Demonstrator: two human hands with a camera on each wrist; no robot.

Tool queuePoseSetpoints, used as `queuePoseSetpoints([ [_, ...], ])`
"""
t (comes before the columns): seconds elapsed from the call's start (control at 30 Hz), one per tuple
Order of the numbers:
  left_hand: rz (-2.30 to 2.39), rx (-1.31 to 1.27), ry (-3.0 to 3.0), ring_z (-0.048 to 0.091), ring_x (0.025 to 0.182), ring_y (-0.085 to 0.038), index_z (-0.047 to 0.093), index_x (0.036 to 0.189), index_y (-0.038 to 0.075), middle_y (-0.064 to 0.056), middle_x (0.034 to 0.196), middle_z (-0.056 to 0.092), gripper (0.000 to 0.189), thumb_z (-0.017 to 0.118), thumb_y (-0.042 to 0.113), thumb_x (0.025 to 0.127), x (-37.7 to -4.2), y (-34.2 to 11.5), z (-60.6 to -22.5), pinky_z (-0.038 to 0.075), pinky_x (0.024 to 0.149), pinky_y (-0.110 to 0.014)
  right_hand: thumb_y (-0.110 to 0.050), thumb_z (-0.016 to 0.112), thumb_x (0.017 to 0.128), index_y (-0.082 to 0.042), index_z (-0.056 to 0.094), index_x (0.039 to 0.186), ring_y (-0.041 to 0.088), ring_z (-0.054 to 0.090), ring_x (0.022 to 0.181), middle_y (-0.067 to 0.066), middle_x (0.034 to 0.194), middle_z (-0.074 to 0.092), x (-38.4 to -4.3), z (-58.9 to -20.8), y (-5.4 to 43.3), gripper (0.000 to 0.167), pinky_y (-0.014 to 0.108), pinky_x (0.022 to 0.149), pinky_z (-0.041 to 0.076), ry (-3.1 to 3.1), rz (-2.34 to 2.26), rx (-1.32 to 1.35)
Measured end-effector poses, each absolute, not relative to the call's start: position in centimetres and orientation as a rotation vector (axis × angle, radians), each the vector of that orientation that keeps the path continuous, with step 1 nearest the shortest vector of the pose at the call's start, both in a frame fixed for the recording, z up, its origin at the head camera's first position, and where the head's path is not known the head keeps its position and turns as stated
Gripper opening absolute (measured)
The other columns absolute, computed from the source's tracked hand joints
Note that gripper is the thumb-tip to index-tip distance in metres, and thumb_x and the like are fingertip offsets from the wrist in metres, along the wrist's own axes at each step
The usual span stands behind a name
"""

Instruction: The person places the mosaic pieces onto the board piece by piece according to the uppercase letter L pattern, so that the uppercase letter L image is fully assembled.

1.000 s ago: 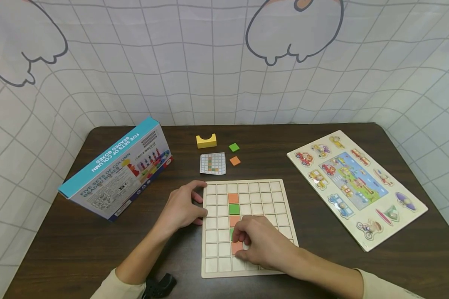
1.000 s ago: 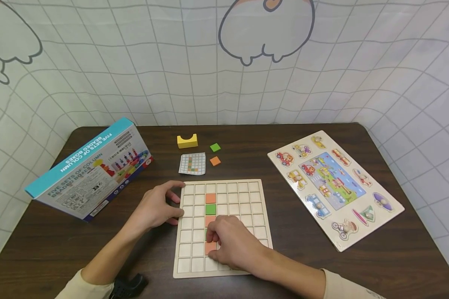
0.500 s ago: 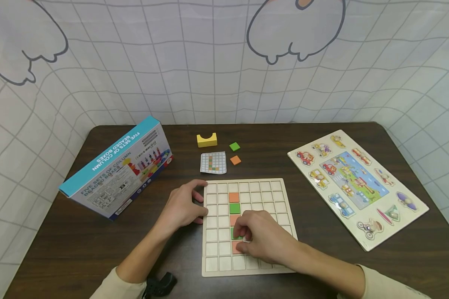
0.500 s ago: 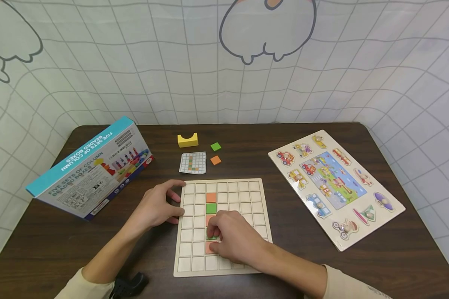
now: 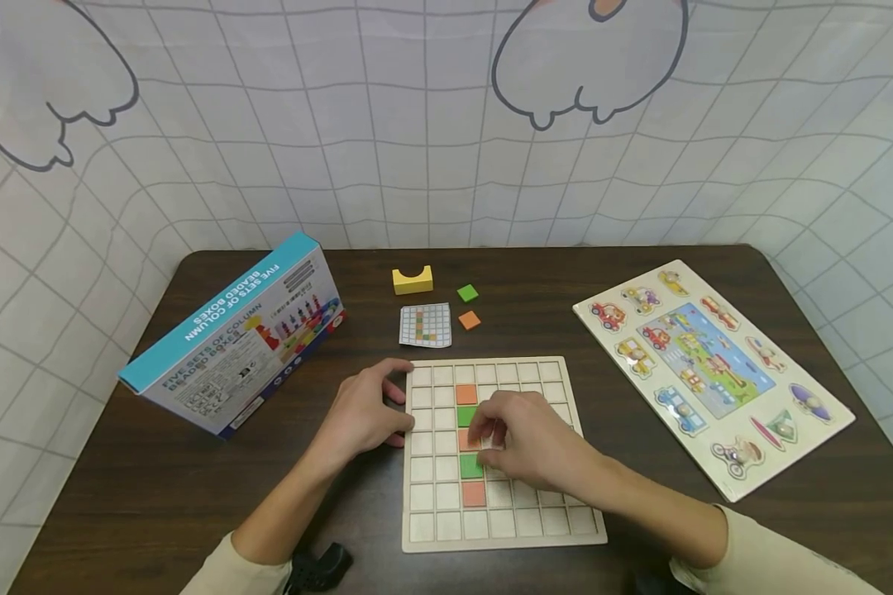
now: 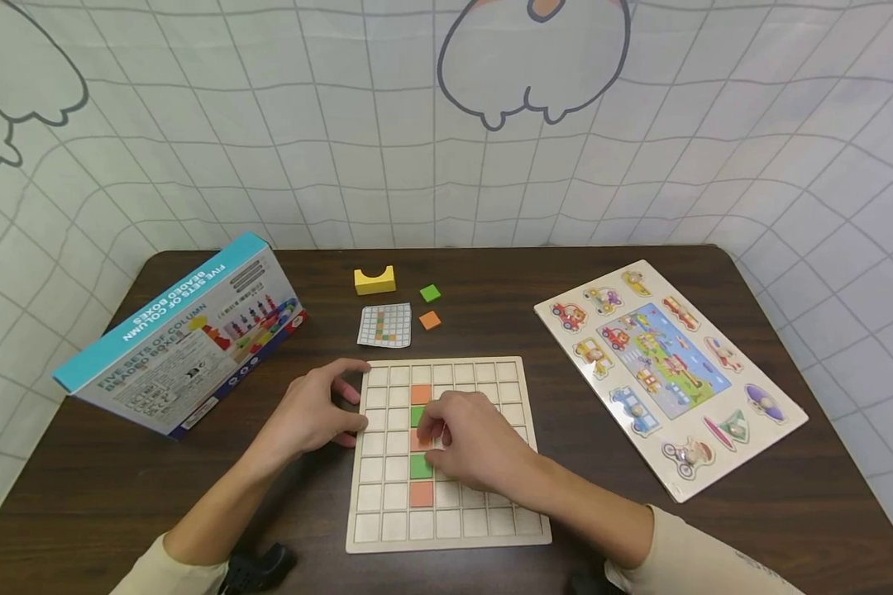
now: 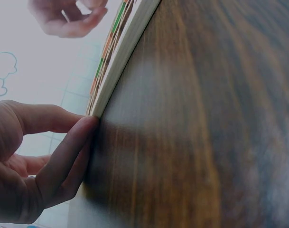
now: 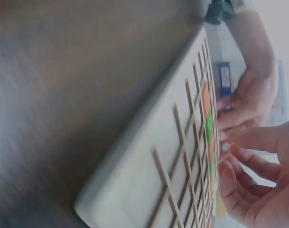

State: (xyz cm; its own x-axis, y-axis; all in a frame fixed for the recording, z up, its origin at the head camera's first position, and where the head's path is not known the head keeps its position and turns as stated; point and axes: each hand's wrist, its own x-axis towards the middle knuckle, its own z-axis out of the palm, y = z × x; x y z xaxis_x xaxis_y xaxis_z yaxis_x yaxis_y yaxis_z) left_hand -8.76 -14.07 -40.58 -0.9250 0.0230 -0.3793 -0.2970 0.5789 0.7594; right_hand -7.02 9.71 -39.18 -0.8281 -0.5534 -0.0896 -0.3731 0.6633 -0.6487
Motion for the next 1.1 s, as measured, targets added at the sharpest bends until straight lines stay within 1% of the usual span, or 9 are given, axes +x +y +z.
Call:
queuePoseSetpoints([
  [0.17, 1.283, -0.222, 2.47, 0.067, 0.059, -0.02, 0.059, 0.142, 0.015, -0.015, 0.104, 0.062, 0.072, 0.08, -0.006, 0.076, -8.7, -14.1, -40.6, 0.063, 0.051, -0.032, -0.008, 0.085, 0.082, -0.015, 0.077, 0.093, 0.01, 0.06, 0.075, -0.009, 0.08, 0.066, -9.1, -38.7, 10.1, 0.016, 0.024, 0.066, 0.051, 2.574, -0.968, -0.632],
  [0.37, 1.294, -0.223, 2.471, 0.068, 0.058, -0.02, 0.059, 0.142, 0.015, -0.015, 0.104, 0.062, 0.072, 0.081, -0.006, 0.077, -8.8, -14.0, -40.8, 0.063, 0.051, -0.032, -0.007, 0.083, 0.084, -0.013, 0.078, 0.099, 0.012, 0.063, 0.079, -0.004, 0.086, 0.071, -11.6, -38.1, 10.6, 0.017, 0.028, 0.067, 0.052, 2.567, -1.043, -0.593],
  [0.6, 1.303, -0.225, 2.477, 0.067, 0.057, -0.02, 0.059, 0.142, 0.015, -0.015, 0.103, 0.062, 0.072, 0.081, -0.006, 0.076, -8.8, -14.0, -40.8, 0.063, 0.051, -0.032, -0.007, 0.082, 0.084, -0.012, 0.079, 0.102, 0.014, 0.062, 0.08, -0.004, 0.081, 0.069, -13.7, -37.7, 10.7, 0.019, 0.031, 0.074, 0.051, 2.601, -1.049, -0.576],
  [0.7, 1.298, -0.222, 2.481, 0.067, 0.057, -0.02, 0.059, 0.142, 0.014, -0.015, 0.103, 0.062, 0.072, 0.082, -0.006, 0.076, -8.8, -14.0, -40.8, 0.063, 0.051, -0.032, -0.007, 0.082, 0.085, -0.011, 0.078, 0.104, 0.015, 0.062, 0.079, -0.002, 0.082, 0.069, -14.8, -37.7, 10.7, 0.02, 0.032, 0.077, 0.051, 2.602, -1.067, -0.564],
  [0.8, 1.292, -0.222, 2.482, 0.067, 0.058, -0.02, 0.059, 0.142, 0.014, -0.015, 0.103, 0.062, 0.072, 0.081, -0.006, 0.076, -8.8, -14.0, -40.7, 0.063, 0.051, -0.032, -0.007, 0.082, 0.085, -0.01, 0.078, 0.105, 0.016, 0.063, 0.08, 0.0, 0.083, 0.069, -16.0, -37.8, 10.6, 0.021, 0.031, 0.077, 0.052, 2.596, -1.109, -0.56],
  [0.97, 1.296, -0.226, 2.478, 0.067, 0.058, -0.02, 0.059, 0.142, 0.015, -0.015, 0.103, 0.062, 0.073, 0.08, -0.006, 0.076, -8.8, -14.0, -40.8, 0.063, 0.05, -0.032, -0.007, 0.08, 0.087, -0.01, 0.078, 0.11, 0.02, 0.066, 0.084, 0.004, 0.093, 0.073, -18.2, -38.2, 10.5, 0.022, 0.033, 0.074, 0.054, 2.575, -1.196, -0.559],
  [1.07, 1.302, -0.224, 2.476, 0.067, 0.057, -0.02, 0.059, 0.142, 0.015, -0.014, 0.103, 0.062, 0.073, 0.079, -0.007, 0.075, -8.8, -14.0, -40.8, 0.063, 0.05, -0.032, -0.007, 0.078, 0.089, -0.008, 0.078, 0.111, 0.021, 0.066, 0.087, 0.005, 0.097, 0.074, -19.6, -38.5, 10.6, 0.022, 0.032, 0.073, 0.054, 2.58, -1.218, -0.548],
  [1.1, 1.301, -0.223, 2.474, 0.067, 0.057, -0.02, 0.059, 0.142, 0.015, -0.014, 0.103, 0.062, 0.073, 0.079, -0.007, 0.076, -8.8, -14.1, -40.9, 0.063, 0.05, -0.032, -0.007, 0.078, 0.09, -0.008, 0.078, 0.111, 0.021, 0.066, 0.088, 0.005, 0.096, 0.073, -20.0, -38.6, 10.7, 0.022, 0.032, 0.073, 0.053, 2.588, -1.219, -0.54],
])
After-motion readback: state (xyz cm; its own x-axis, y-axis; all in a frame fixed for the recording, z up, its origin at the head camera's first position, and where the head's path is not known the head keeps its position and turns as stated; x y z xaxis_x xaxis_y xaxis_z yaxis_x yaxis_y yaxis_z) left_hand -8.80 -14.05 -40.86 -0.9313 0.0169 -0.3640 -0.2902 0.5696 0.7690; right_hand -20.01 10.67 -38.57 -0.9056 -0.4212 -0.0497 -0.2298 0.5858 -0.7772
